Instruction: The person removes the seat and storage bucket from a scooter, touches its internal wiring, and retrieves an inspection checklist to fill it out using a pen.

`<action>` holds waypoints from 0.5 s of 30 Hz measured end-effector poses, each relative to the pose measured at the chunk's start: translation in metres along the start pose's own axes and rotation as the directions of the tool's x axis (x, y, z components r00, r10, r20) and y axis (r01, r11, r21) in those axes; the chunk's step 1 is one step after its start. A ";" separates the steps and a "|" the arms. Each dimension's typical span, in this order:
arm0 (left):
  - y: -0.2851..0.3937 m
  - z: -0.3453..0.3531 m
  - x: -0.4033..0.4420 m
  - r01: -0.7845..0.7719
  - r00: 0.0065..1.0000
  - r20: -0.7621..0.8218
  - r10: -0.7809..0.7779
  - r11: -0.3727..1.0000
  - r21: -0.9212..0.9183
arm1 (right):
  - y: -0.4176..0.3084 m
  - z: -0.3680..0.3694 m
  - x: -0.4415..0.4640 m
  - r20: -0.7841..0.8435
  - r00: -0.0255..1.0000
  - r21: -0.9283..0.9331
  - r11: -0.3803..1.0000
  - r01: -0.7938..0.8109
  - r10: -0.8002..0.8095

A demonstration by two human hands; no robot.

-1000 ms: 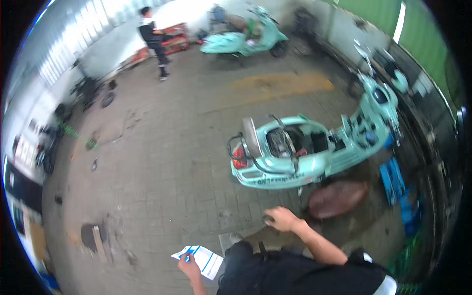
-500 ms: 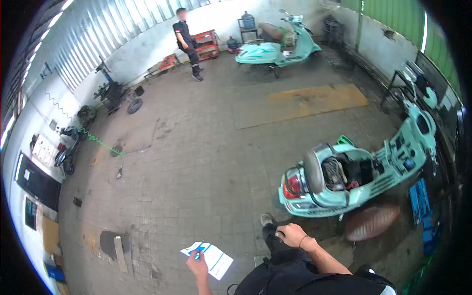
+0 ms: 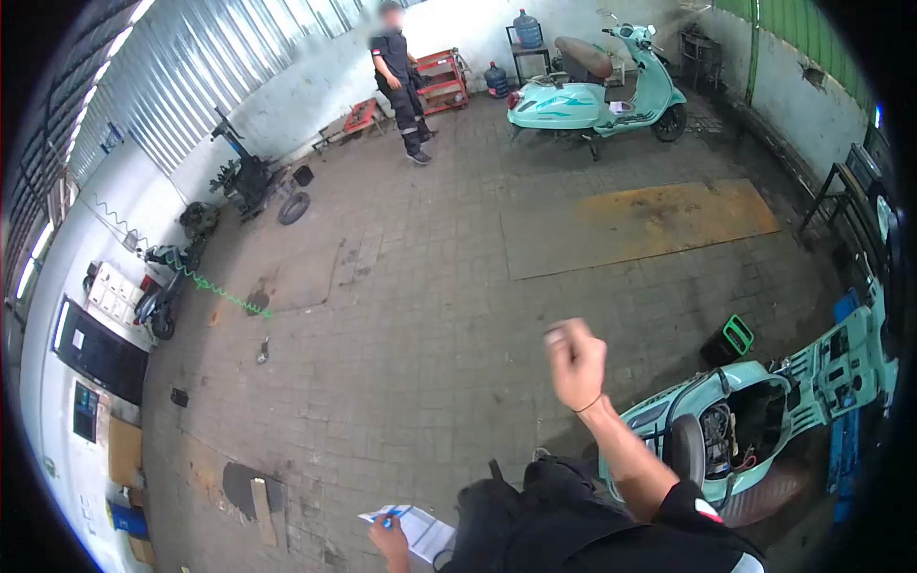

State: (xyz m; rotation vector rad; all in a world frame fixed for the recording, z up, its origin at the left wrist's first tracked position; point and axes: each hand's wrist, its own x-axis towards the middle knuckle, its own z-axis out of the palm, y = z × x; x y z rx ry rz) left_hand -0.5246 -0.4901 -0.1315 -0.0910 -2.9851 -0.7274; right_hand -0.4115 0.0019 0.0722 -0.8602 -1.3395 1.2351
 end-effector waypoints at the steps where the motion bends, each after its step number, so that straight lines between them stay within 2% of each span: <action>1: 0.017 0.004 0.019 -0.021 1.000 0.019 0.022 1.000 -0.022 | -0.013 0.006 0.020 0.274 0.876 -0.070 0.900 0.430 -0.397; 2: 0.033 0.008 0.042 -0.051 0.998 0.032 0.053 0.998 -0.045 | -0.024 0.013 0.039 0.525 0.538 -0.010 0.628 0.779 -0.659; 3: 0.052 0.015 0.062 -0.069 0.994 0.074 0.077 0.993 -0.099 | -0.033 0.017 0.058 0.423 0.649 -0.031 0.705 0.708 -0.633; 4: 0.071 0.023 0.081 -0.142 0.985 0.081 0.154 0.981 -0.131 | -0.048 0.020 0.069 0.278 0.868 -0.173 0.868 0.466 -0.411; 6: 0.117 0.045 0.116 -0.195 0.967 0.137 0.216 0.969 -0.151 | -0.039 0.024 0.089 0.289 0.857 -0.240 0.834 0.496 -0.426; 8: 0.142 0.082 0.154 -0.268 0.934 0.187 0.304 0.944 -0.194 | -0.011 0.012 0.096 0.610 0.682 -0.345 0.641 0.686 -0.402; 10: 0.177 0.108 0.189 -0.341 0.880 0.290 0.377 0.925 -0.168 | 0.043 0.006 0.091 0.519 0.836 -0.430 0.790 0.437 -0.180; 12: 0.213 0.130 0.220 -0.390 0.854 0.324 0.407 0.913 -0.121 | 0.122 -0.020 0.074 0.391 0.918 -0.708 0.660 0.251 0.071; 15: 0.255 0.176 0.275 -0.389 0.807 0.392 0.442 0.897 -0.211 | 0.220 -0.067 0.020 0.246 0.927 -0.864 0.497 0.078 0.282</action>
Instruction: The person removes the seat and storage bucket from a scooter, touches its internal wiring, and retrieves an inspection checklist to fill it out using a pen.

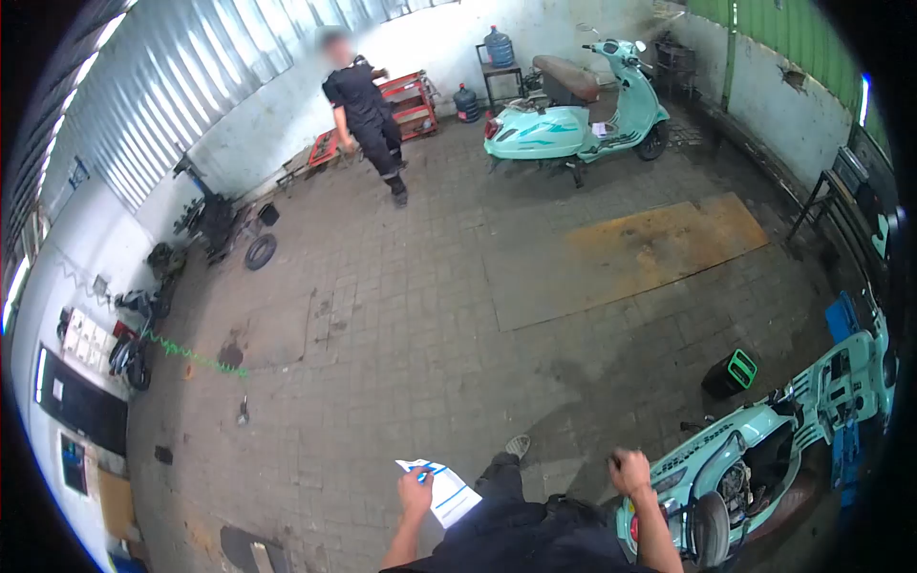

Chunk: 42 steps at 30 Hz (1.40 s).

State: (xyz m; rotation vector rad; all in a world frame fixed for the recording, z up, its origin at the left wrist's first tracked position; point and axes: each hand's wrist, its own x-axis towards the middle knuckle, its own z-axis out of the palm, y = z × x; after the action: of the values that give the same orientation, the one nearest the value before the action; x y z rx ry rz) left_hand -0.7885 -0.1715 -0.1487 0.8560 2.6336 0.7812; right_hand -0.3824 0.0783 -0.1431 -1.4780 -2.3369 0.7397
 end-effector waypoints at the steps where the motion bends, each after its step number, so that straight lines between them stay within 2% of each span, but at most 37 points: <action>1: -0.001 0.010 0.032 0.002 0.999 0.054 -0.005 0.998 0.069 | 0.028 0.027 -0.019 0.054 0.994 -0.054 0.994 -0.091 0.094; 2: -0.001 0.018 0.066 -0.075 0.992 0.102 0.069 0.995 0.060 | 0.054 0.049 -0.047 0.111 0.968 -0.080 0.973 -0.216 0.224; 3: 0.000 0.029 0.090 -0.139 0.979 0.153 0.132 0.989 0.040 | 0.057 0.055 -0.072 0.151 0.889 -0.148 0.900 -0.411 0.431; 5: 0.029 0.036 0.151 -0.293 0.930 0.265 0.253 0.948 0.125 | 0.079 0.084 -0.127 0.047 0.760 -0.184 0.753 -0.631 0.648; 7: 0.070 0.037 0.207 -0.350 0.896 0.318 0.311 0.934 0.074 | 0.102 0.114 -0.185 -0.019 0.716 0.019 0.716 -0.697 0.698; 8: 0.087 0.041 0.235 -0.348 0.892 0.318 0.321 0.937 0.031 | 0.088 0.113 -0.194 -0.029 0.698 0.030 0.699 -0.715 0.715; 10: 0.126 0.047 0.282 -0.444 0.846 0.334 0.416 0.896 0.007 | 0.053 0.115 -0.229 -0.085 0.710 0.163 0.712 -0.683 0.699; 11: 0.144 0.056 0.297 -0.517 0.800 0.344 0.491 0.856 -0.019 | 0.038 0.123 -0.239 -0.111 0.656 0.185 0.664 -0.724 0.746; 13: 0.178 0.074 0.315 -0.579 0.745 0.375 0.552 0.814 -0.048 | -0.019 0.109 -0.239 -0.184 0.375 0.239 0.411 -0.880 0.909; 15: 0.179 0.114 0.336 -0.669 0.656 0.437 0.616 0.742 -0.042 | -0.072 0.105 -0.241 -0.241 0.311 0.325 0.378 -0.867 0.920; 16: 0.183 0.130 0.341 -0.745 0.564 0.518 0.643 0.667 -0.017 | -0.110 0.084 -0.227 -0.210 0.220 0.388 0.288 -0.876 0.953; 17: 0.181 0.151 0.344 -0.799 0.482 0.587 0.651 0.601 -0.011 | -0.117 0.102 -0.237 -0.145 0.110 0.391 0.158 -0.907 0.983; 18: 0.174 0.169 0.339 -0.827 0.449 0.640 0.624 0.561 0.034 | -0.132 0.111 -0.244 -0.156 0.023 0.468 0.094 -0.878 0.987; 19: 0.165 0.192 0.340 -0.883 0.366 0.745 0.558 0.460 0.090 | -0.149 0.120 -0.250 -0.162 -0.048 0.540 0.048 -0.841 0.986; 20: 0.156 0.207 0.332 -0.941 0.244 0.744 0.622 0.337 0.027 | -0.167 0.133 -0.263 -0.155 -0.161 0.598 -0.037 -0.800 0.975; 21: 0.155 0.217 0.315 -0.962 0.197 0.774 0.602 0.271 0.035 | -0.179 0.144 -0.277 -0.112 -0.217 0.632 -0.099 -0.769 0.970; 22: 0.161 0.221 0.289 -0.977 0.132 0.852 0.506 0.212 0.026 | -0.187 0.154 -0.297 -0.073 -0.257 0.659 -0.147 -0.737 0.964; 23: 0.164 0.226 0.266 -0.987 0.035 0.881 0.472 0.154 -0.043 | -0.197 0.170 -0.317 -0.069 -0.335 0.701 -0.193 -0.687 0.940; 25: 0.153 0.271 0.225 -0.952 -0.213 0.803 0.557 0.066 -0.299 | -0.225 0.206 -0.358 0.011 -0.501 0.733 -0.348 -0.584 0.865; 27: 0.145 0.277 0.165 -0.915 -0.278 0.735 0.619 0.064 -0.400 | -0.259 0.257 -0.406 0.109 -0.612 0.754 -0.466 -0.463 0.784; 29: 0.149 0.281 0.101 -0.893 -0.363 0.706 0.608 -0.012 -0.449 | -0.288 0.284 -0.452 0.273 -0.660 0.682 -0.624 -0.380 0.700; 31: 0.166 0.285 0.036 -0.880 -0.402 0.682 0.611 -0.050 -0.473 | -0.323 0.298 -0.493 0.425 -0.700 0.692 -0.705 -0.158 0.574; 32: 0.170 0.284 0.009 -0.849 -0.461 0.657 0.597 -0.079 -0.523 | -0.340 0.296 -0.507 0.446 -0.733 0.687 -0.721 -0.087 0.513; 33: 0.176 0.286 -0.020 -0.812 -0.519 0.628 0.580 -0.106 -0.573 | -0.351 0.294 -0.521 0.466 -0.762 0.681 -0.732 -0.014 0.449; 34: 0.186 0.285 -0.046 -0.815 -0.555 0.664 0.501 -0.165 -0.556 | -0.355 0.300 -0.537 0.473 -0.763 0.684 -0.729 0.003 0.441; 35: 0.193 0.288 -0.068 -0.806 -0.570 0.654 0.496 -0.182 -0.564 | -0.357 0.312 -0.548 0.482 -0.782 0.701 -0.709 0.075 0.395; 37: 0.204 0.290 -0.104 -0.814 -0.580 0.750 0.319 -0.261 -0.519 | -0.349 0.326 -0.559 0.507 -0.792 0.712 -0.683 0.163 0.339; 38: 0.196 0.326 -0.110 -0.776 -0.629 0.666 0.401 -0.271 -0.570 | -0.339 0.329 -0.563 0.501 -0.806 0.719 -0.670 0.186 0.314; 42: 0.202 0.329 -0.192 -0.804 -0.556 0.816 0.159 -0.352 -0.479 | -0.286 0.338 -0.569 0.509 -0.809 0.748 -0.616 0.246 0.295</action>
State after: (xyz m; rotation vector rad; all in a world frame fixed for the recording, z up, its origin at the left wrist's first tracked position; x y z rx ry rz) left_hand -0.4118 -0.0151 -0.2890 2.6898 0.2935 -0.7551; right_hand -0.5136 -0.6229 -0.2442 -2.0162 1.4880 0.3903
